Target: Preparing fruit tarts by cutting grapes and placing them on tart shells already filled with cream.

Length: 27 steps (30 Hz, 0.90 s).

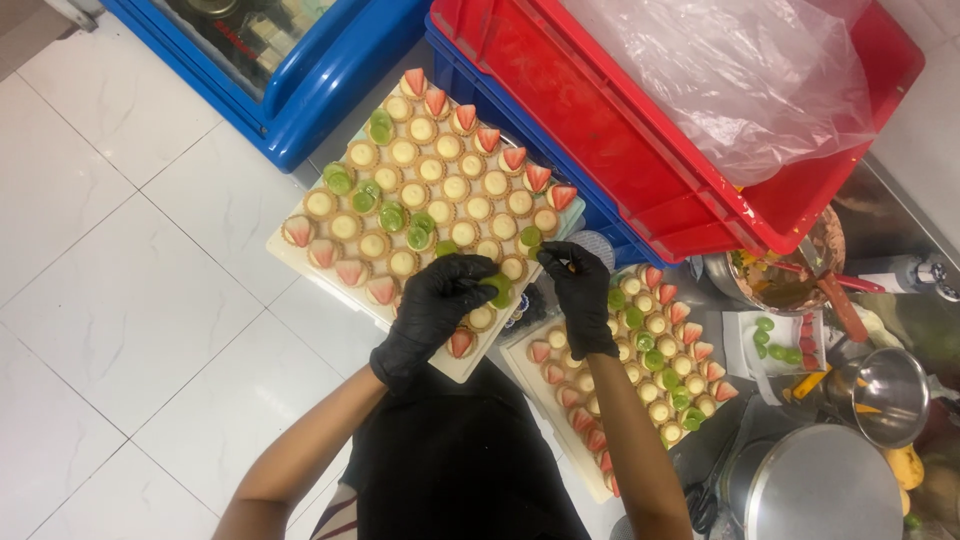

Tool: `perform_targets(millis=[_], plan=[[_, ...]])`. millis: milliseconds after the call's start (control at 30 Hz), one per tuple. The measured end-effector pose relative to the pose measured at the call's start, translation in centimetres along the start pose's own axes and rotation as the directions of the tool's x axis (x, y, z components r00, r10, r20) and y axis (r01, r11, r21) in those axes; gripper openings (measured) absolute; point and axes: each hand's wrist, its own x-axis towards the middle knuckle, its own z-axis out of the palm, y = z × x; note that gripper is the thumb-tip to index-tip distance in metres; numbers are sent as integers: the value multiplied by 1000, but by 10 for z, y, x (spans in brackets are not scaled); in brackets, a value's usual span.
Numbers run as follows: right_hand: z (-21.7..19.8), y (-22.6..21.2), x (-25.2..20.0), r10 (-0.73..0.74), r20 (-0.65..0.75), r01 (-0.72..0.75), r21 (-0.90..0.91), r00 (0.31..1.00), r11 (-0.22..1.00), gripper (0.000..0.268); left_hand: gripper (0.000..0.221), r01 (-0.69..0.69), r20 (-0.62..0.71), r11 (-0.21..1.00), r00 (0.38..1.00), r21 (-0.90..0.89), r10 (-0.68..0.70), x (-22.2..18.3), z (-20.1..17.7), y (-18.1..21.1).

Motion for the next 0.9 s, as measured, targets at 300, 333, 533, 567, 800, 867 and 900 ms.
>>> perform_targets(millis=[300,333,533,567,800,867,900], plan=[[12,31,17,-294,10,292,-169,956,941,18,31,49,-45,990,998,133,-44,32,-27,61],[12,30,15,-340,1,335,-177,940,925,18,31,42,-16,989,999,145,-40,39,-28,61],[10,13,-4,-282,-156,279,-41,947,959,24,24,-176,132,872,983,456,129,103,-16,21],[3,19,-8,-280,-159,277,-42,947,960,24,24,-176,136,873,982,455,128,114,-16,9],[-59,25,-60,-83,-281,90,13,956,996,16,20,-276,254,759,956,591,150,155,-6,-23],[-80,35,-76,-47,-309,68,58,950,996,16,20,-281,265,735,954,617,143,156,-4,-24],[-92,40,-84,-40,-347,64,57,937,996,16,19,-297,268,708,951,641,156,155,-3,-25]])
